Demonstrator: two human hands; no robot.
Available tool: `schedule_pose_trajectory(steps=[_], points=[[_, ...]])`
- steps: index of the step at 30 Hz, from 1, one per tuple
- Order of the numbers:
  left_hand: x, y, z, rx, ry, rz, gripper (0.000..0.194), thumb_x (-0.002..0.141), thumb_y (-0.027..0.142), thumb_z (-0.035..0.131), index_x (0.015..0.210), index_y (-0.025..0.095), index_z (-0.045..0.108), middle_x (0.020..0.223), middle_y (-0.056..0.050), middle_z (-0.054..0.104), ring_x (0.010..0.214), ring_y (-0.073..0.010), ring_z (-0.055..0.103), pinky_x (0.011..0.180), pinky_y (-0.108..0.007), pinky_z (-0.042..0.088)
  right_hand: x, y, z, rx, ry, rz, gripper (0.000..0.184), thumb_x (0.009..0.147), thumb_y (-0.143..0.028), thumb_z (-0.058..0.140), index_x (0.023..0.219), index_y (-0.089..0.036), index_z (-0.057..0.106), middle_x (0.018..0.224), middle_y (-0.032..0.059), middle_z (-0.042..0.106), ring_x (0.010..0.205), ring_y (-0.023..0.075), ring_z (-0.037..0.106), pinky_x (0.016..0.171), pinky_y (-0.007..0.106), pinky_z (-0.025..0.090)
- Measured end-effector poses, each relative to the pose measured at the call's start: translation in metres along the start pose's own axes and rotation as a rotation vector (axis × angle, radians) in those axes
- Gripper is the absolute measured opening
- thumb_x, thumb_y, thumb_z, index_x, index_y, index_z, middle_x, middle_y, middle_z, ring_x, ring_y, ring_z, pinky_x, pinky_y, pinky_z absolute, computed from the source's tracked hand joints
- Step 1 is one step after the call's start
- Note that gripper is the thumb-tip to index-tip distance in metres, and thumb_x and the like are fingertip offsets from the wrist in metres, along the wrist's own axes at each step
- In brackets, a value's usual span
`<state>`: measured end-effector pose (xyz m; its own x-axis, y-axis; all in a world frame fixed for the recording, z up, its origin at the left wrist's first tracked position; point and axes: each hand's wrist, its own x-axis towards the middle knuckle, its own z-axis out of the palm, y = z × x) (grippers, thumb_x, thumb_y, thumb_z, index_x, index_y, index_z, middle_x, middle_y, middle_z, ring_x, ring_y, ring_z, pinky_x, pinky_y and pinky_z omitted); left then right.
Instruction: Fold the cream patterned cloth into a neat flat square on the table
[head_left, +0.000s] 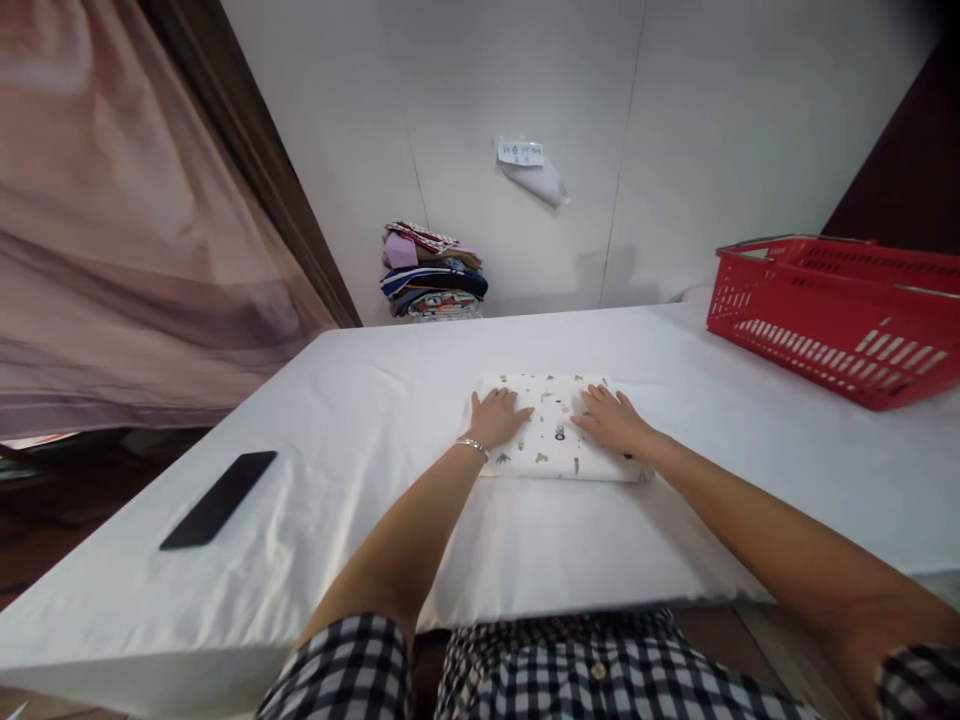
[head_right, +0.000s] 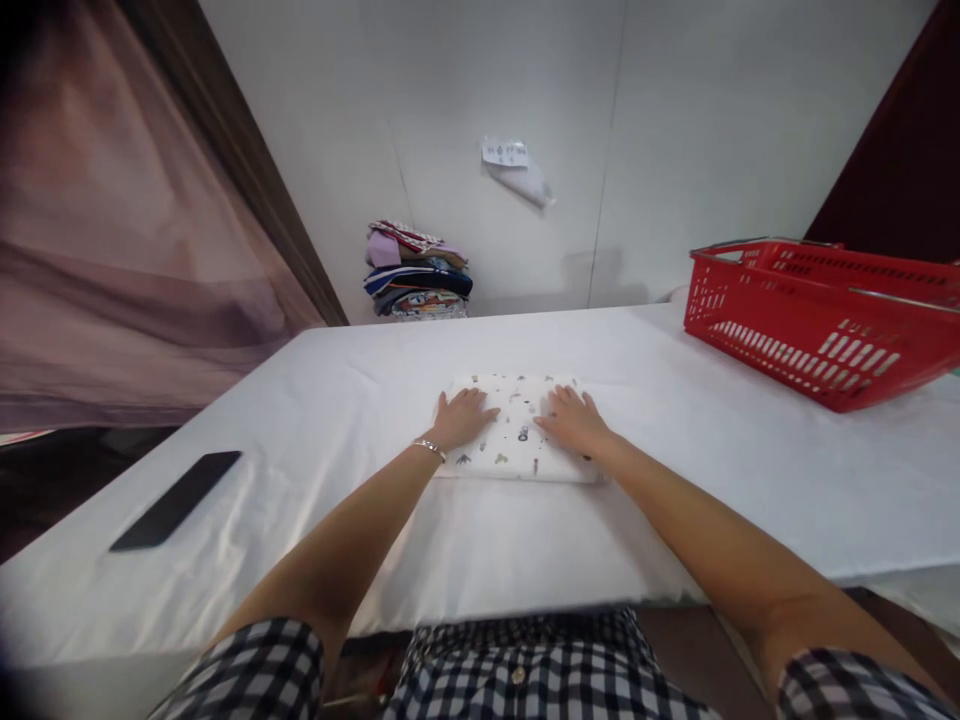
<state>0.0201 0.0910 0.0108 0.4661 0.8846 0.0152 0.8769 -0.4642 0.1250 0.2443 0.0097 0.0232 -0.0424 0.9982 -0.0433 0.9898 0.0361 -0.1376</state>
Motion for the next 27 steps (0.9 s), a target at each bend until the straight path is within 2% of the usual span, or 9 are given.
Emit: schedule_pose_trajectory(steps=[2,7,12,16,19,21,23,25,27], points=[[0.009,0.000,-0.002,0.014,0.038,-0.015,0.062,0.089,0.060,0.023,0.137,0.024,0.039,0.151,-0.006,0.029,0.140,-0.0265,0.018,0.111,-0.056,0.006,0.021,0.002,0.002,-0.024,0.044,-0.003,0.067,0.089,-0.055,0.029,0.141,-0.013,0.034,0.153,0.0137,0.022,0.141,0.0279,0.013,0.112,0.045,0.013],[0.025,-0.011,0.005,-0.061,-0.015,-0.081,0.065,0.088,0.062,0.022,0.141,0.025,0.032,0.154,-0.002,0.020,0.141,-0.0258,0.012,0.111,-0.055,0.011,0.057,0.021,0.020,-0.020,0.033,0.045,0.066,0.090,-0.054,0.026,0.143,-0.015,0.031,0.153,0.0114,0.021,0.141,0.0265,0.013,0.111,0.048,0.013],[0.029,-0.018,0.015,-0.113,0.006,-0.080,0.065,0.088,0.062,0.024,0.141,0.026,0.032,0.154,-0.001,0.019,0.142,-0.0250,0.010,0.112,-0.054,0.010,0.062,0.031,0.032,0.002,0.064,0.042,0.067,0.090,-0.055,0.024,0.144,-0.017,0.030,0.154,0.0094,0.020,0.141,0.0260,0.011,0.111,0.049,0.013],[0.027,-0.016,0.011,-0.183,0.019,-0.071,0.061,0.087,0.060,0.030,0.138,0.026,0.036,0.154,-0.002,0.022,0.142,-0.0242,0.011,0.112,-0.053,0.010,0.064,0.031,0.032,0.054,0.071,0.034,0.065,0.089,-0.055,0.029,0.143,-0.018,0.033,0.153,0.0091,0.022,0.141,0.0266,0.012,0.111,0.050,0.012],[0.023,-0.017,0.003,-0.313,0.039,-0.096,0.059,0.088,0.059,0.033,0.137,0.026,0.037,0.152,-0.003,0.027,0.141,-0.0228,0.015,0.112,-0.050,0.011,0.060,0.035,0.026,0.241,0.111,0.064,0.059,0.089,-0.050,0.036,0.139,-0.018,0.042,0.152,0.0082,0.026,0.141,0.0250,0.015,0.113,0.044,0.014],[0.018,-0.022,-0.002,-0.417,0.103,-0.161,0.060,0.088,0.056,0.036,0.138,0.024,0.036,0.150,-0.005,0.031,0.140,-0.0218,0.021,0.112,-0.043,0.017,0.051,0.042,0.023,0.451,0.195,0.165,0.058,0.089,-0.050,0.038,0.136,-0.018,0.046,0.151,0.0075,0.028,0.140,0.0235,0.019,0.113,0.039,0.017],[0.009,-0.030,-0.004,-0.487,0.180,-0.249,0.059,0.088,0.052,0.040,0.139,0.022,0.036,0.148,-0.007,0.035,0.136,-0.0216,0.030,0.109,-0.036,0.025,0.036,0.052,0.023,0.676,0.253,0.303,0.060,0.087,-0.052,0.043,0.136,-0.018,0.047,0.148,0.0085,0.035,0.136,0.0246,0.030,0.112,0.037,0.023],[-0.002,-0.039,-0.005,-0.518,0.199,-0.348,0.057,0.088,0.048,0.043,0.137,0.020,0.039,0.142,-0.009,0.044,0.130,-0.0224,0.041,0.103,-0.032,0.033,0.019,0.063,0.025,0.855,0.223,0.400,0.063,0.082,-0.052,0.053,0.136,-0.019,0.047,0.142,0.0099,0.044,0.128,0.0265,0.043,0.107,0.039,0.033],[-0.012,-0.046,-0.005,-0.531,0.142,-0.436,0.056,0.087,0.048,0.044,0.134,0.018,0.042,0.133,-0.011,0.053,0.120,-0.0240,0.050,0.096,-0.032,0.039,0.003,0.070,0.027,0.969,0.185,0.440,0.064,0.078,-0.047,0.060,0.135,-0.021,0.047,0.141,0.0093,0.045,0.122,0.0256,0.049,0.102,0.037,0.039]])
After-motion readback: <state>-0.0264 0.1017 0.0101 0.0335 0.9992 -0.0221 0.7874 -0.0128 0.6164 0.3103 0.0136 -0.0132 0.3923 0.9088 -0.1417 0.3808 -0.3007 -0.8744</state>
